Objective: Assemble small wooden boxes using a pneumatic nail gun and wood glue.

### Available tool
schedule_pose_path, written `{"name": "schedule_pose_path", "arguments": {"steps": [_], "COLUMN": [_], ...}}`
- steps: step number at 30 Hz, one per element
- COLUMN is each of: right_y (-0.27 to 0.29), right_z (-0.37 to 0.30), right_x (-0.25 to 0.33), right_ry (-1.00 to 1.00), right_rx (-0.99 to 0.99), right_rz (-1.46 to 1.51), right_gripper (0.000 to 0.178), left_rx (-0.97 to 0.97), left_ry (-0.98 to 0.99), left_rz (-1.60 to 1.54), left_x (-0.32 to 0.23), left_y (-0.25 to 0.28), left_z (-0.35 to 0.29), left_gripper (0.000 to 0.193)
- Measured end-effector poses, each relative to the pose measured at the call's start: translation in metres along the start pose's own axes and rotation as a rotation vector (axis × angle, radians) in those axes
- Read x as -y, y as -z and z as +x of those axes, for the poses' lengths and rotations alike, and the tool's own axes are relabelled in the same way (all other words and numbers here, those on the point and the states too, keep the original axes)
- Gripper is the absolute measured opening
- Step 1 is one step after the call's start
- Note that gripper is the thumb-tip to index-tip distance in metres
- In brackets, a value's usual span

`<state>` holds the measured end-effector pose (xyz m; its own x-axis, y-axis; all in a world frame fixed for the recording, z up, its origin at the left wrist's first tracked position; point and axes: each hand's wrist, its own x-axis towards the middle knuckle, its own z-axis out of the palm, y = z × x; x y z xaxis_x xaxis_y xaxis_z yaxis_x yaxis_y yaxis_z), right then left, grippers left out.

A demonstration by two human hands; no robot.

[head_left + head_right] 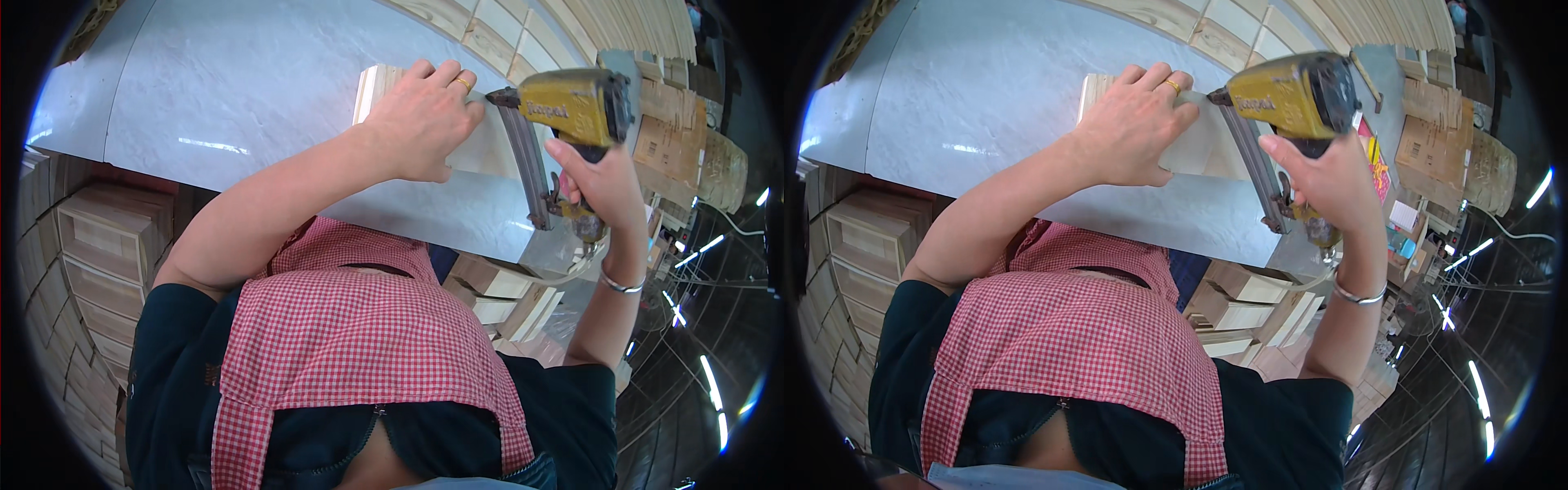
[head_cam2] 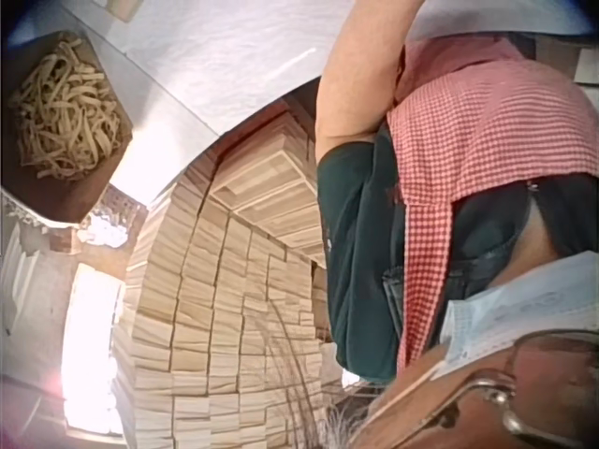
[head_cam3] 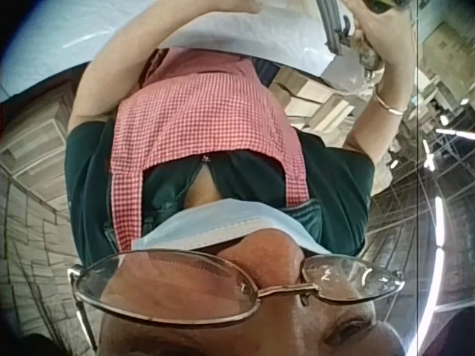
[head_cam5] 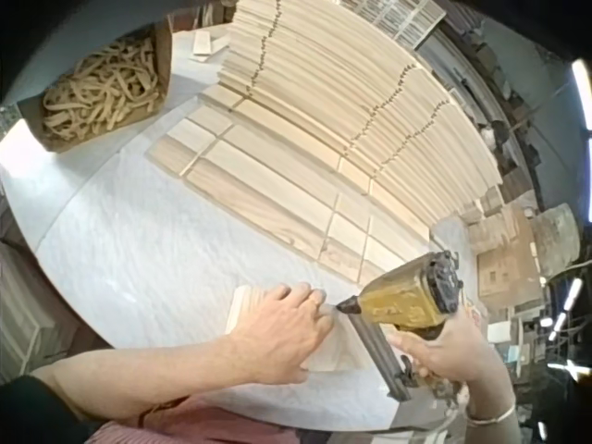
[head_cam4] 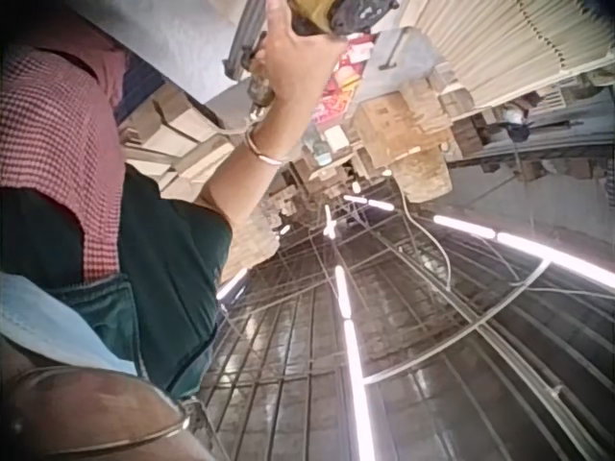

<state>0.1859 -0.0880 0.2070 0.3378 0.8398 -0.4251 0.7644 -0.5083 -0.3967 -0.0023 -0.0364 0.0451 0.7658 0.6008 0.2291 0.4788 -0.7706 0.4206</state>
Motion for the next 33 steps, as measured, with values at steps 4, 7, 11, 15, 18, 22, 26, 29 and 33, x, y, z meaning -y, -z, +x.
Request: {"name": "schedule_pose_path", "arguments": {"steps": [4, 7, 11, 15, 18, 22, 26, 29, 33], "right_y": [0.003, 0.0, -0.007, -0.014, -0.019, -0.039, -0.053, -0.062, -0.06], "right_z": [0.005, 0.005, -0.013, -0.035, -0.054, -0.073, -0.091, -0.097, -0.097], "right_x": [0.004, -0.01, -0.049, -0.103, -0.188, -0.287, -0.318, -0.325, -0.291], "right_ry": [0.027, 0.069, 0.204, -0.081, -0.116, -0.118, -0.131, -0.173, -0.228], "right_rx": [0.066, -0.014, -0.147, -0.351, -0.398, -0.521, -0.6, -0.62, -0.663], "right_rz": [-0.041, -0.009, 0.088, 0.266, 0.107, -0.084, -0.072, -0.013, 0.307], "right_gripper": [0.025, 0.026, 0.028, 0.028, 0.029, 0.033, 0.033, 0.033, 0.031], "left_rx": [-0.014, -0.034, -0.071, -0.104, -0.141, -0.164, -0.283, -0.395, -0.582], "left_ry": [0.007, 0.003, -0.022, -0.053, -0.076, -0.089, -0.178, -0.276, -0.276], "left_rz": [0.005, -0.01, -0.002, 0.043, 0.106, 0.136, 0.258, 0.357, 0.426], "left_x": [0.002, 0.003, 0.007, 0.021, 0.025, 0.015, -0.002, -0.016, -0.027], "left_y": [-0.003, -0.006, -0.009, -0.014, -0.018, -0.017, -0.011, -0.011, -0.014], "left_z": [-0.004, -0.003, -0.006, -0.013, -0.012, -0.012, -0.028, -0.041, -0.056], "left_gripper": [0.057, 0.058, 0.058, 0.058, 0.059, 0.05, 0.041, 0.035, 0.023]}}
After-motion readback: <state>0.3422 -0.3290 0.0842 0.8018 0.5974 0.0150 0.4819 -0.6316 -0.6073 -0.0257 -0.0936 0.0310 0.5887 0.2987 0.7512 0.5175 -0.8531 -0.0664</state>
